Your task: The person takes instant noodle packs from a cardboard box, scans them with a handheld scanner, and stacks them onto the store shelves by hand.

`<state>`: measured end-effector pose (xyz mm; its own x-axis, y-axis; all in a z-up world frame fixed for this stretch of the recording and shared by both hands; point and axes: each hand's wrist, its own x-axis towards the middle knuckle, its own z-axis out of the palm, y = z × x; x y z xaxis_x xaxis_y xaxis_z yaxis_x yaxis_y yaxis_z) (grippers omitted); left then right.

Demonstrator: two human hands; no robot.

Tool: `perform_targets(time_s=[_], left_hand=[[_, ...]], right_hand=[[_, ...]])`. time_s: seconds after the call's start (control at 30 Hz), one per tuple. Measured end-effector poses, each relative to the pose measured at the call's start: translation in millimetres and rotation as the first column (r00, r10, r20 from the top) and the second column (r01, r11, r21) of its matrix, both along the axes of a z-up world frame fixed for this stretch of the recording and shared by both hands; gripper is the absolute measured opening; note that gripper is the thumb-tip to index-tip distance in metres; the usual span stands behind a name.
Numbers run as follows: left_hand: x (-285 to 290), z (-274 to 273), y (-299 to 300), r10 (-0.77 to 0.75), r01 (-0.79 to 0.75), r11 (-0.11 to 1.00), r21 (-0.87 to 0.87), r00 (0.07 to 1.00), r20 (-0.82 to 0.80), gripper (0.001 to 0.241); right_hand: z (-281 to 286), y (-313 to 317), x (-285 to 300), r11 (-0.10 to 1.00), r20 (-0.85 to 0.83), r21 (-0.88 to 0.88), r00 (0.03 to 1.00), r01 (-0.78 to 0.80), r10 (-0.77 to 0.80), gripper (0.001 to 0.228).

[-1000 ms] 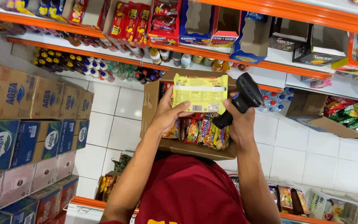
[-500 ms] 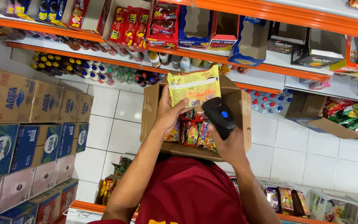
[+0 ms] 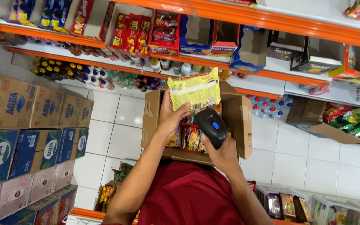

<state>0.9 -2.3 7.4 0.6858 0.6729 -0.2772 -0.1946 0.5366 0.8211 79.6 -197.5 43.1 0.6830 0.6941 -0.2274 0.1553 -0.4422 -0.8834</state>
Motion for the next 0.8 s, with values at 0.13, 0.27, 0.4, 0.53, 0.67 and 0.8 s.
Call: perform_targets(time_s=[0.13, 0.27, 0.4, 0.53, 0.67, 0.8], left_hand=[[2.6, 16.7, -9.8, 0.093, -0.06, 0.885, 0.461, 0.994, -0.051, 0.072], [17.2, 37.2, -23.8, 0.259, -0.108, 0.711, 0.695, 0.959, -0.116, 0.052], [38.3, 71.3, -23.0, 0.324, -0.073, 0.047, 0.996, 0.945, 0.054, 0.044], [39.2, 114.3, -8.7, 0.28, -0.011, -0.154, 0.988, 0.958, 0.055, 0.05], [43.2, 156.3, 32.3, 0.172, -0.04, -0.256, 0.966, 0.981, 0.086, 0.064], [60.4, 171.0, 70.9, -0.155, 0.116, 0.265, 0.957, 0.985, -0.076, 0.065]], right_hand=[[7.1, 16.7, 14.8, 0.938, 0.102, 0.336, 0.988, 0.079, -0.12, 0.034], [31.7, 49.0, 37.4, 0.787, -0.263, 0.566, 0.959, 0.245, -0.109, 0.041], [44.7, 79.8, 50.0, 0.504, -0.377, 0.803, 0.926, 0.318, 0.015, 0.053], [52.0, 90.5, 71.8, 0.499, -0.573, 0.724, 0.818, 0.476, 0.051, 0.049], [71.8, 92.6, 113.8, 0.499, -0.68, 0.671, 0.723, 0.548, 0.12, 0.042], [92.4, 105.8, 156.1, 0.585, -0.64, 0.676, 0.751, 0.449, 0.163, 0.038]])
